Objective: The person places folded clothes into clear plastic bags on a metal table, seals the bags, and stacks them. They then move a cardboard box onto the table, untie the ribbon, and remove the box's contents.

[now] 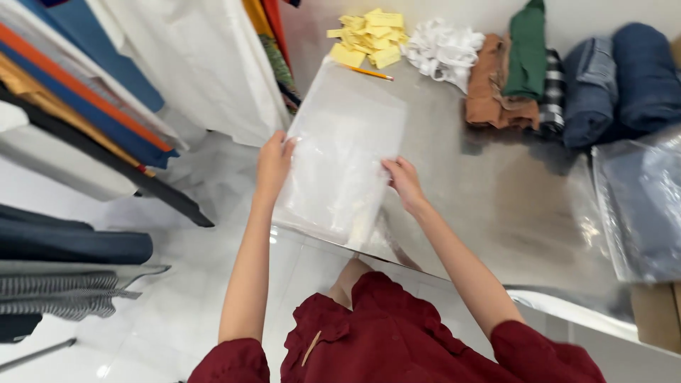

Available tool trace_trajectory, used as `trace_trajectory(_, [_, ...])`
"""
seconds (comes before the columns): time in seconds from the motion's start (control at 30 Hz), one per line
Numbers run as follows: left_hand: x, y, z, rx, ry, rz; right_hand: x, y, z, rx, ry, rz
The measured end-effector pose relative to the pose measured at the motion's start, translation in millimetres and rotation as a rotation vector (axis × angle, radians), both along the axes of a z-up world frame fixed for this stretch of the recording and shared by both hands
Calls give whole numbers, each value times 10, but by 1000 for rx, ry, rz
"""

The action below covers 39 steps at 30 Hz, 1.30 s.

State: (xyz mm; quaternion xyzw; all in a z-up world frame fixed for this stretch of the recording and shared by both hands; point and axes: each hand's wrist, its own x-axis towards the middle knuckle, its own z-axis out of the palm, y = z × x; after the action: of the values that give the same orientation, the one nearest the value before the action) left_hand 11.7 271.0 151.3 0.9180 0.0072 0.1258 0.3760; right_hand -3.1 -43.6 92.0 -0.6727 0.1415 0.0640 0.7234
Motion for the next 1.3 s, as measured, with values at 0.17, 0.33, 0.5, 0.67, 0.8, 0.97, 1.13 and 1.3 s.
trace_trajectory(0.17, [235, 405, -858, 117, 149, 135, 576, 346, -1022, -399, 66, 117])
trace_trajectory(0.33, [322, 414, -1221, 160, 248, 142, 531, 374, -1133, -570, 119, 125])
trace_trajectory(0.5, [101, 263, -1185, 180, 152, 213, 503, 423, -1065, -619, 66, 108])
trace_trajectory(0.67, [-2, 68, -1094, 480, -20, 325, 386, 494, -631, -585, 130, 142])
trace_trajectory(0.8, [-235, -341, -418, 176, -12, 276, 103, 218, -424, -474, 78, 33])
trace_trajectory(0.97, [-428, -1036, 89, -406, 74, 109, -502, -305, 414, -188, 36, -160])
trace_trajectory(1.13, [-496, -2002, 618, -746, 148, -41, -1063, -1120, 991, -84, -74, -526])
trace_trajectory(1.3, [-583, -3001, 926, -864, 304, -320, -1771, -2063, 1077, -133, -226, -924])
